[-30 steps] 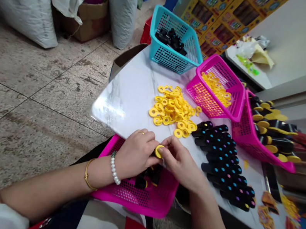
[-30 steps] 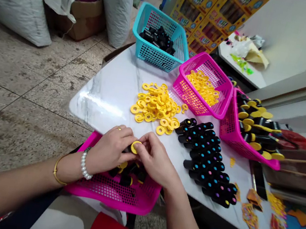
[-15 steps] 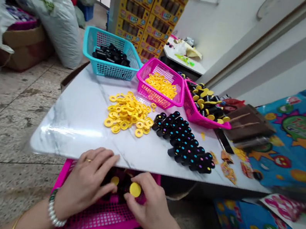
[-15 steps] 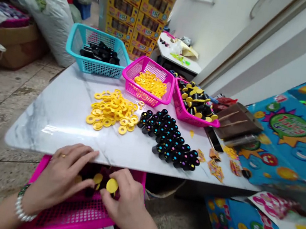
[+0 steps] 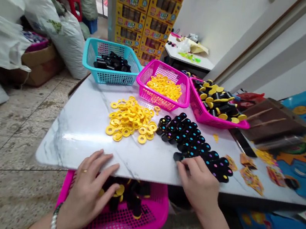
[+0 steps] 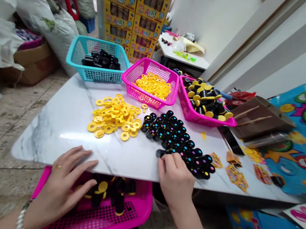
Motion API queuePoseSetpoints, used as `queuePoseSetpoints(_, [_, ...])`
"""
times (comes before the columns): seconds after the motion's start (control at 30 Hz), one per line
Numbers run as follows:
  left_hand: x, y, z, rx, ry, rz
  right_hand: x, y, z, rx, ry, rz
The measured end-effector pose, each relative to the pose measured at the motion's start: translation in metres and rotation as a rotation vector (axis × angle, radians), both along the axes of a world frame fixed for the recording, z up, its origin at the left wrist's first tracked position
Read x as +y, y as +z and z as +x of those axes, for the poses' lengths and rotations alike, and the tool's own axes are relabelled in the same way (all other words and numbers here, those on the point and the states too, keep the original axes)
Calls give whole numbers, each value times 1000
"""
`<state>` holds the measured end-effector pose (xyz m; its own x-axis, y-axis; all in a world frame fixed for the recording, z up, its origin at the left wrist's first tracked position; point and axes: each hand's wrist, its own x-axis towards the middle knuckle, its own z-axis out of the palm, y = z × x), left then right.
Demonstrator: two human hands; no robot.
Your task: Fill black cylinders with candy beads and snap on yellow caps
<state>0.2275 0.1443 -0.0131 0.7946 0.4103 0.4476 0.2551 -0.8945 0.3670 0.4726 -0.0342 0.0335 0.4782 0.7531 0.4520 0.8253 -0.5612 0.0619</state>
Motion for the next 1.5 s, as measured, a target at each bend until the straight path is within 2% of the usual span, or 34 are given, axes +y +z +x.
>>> queuePoseSetpoints(0.1, [-1, 13, 14, 54, -22, -118, 15, 6, -16, 157, 177, 14])
queuePoseSetpoints(0.27, [1, 24, 35, 50, -63, -231, 53, 15, -55, 316, 486, -123])
queuePoseSetpoints(0.4, [6, 27, 45, 24, -96, -332, 78, 21, -62, 532, 647, -71])
queuePoseSetpoints(0.47, [11, 27, 47, 0, -89, -373, 91, 19, -51, 605, 537, 30])
queuePoseSetpoints(0.53, [14, 25, 48, -26, -70, -397, 105, 11, -35, 560, 302, 95])
queuePoseSetpoints(0.6, [16, 23, 48, -40, -57, -391, 120, 3, -21, 480, 119, 66])
queuePoseSetpoints(0.63, [16, 22, 49, -40, -54, -380, 126, -1, -16, 466, 81, 32])
queuePoseSetpoints(0.73, [15, 20, 49, -34, -47, -349, 133, -3, -12, 522, 131, -41])
queuePoseSetpoints(0.83, [14, 18, 48, -34, -39, -342, 124, 3, -15, 584, 222, -78])
queuePoseSetpoints(1.03, [14, 19, 47, -27, -41, -360, 84, 6, -6, 679, 100, -113])
queuePoseSetpoints(1.13, [14, 20, 47, -19, -41, -370, 72, 11, -9, 794, 101, -121])
queuePoseSetpoints(1.23, [14, 19, 47, -28, -43, -369, 71, 23, -25, 1164, 172, -53])
queuePoseSetpoints(1.3, [14, 19, 47, -25, -46, -362, 78, 29, -39, 1327, 239, 12])
queuePoseSetpoints(1.4, [14, 18, 47, 1, -44, -350, 93, 27, -55, 1273, 304, 127])
queuePoseSetpoints(1.5, [15, 18, 47, 33, -39, -340, 104, 15, -62, 1362, 244, 213])
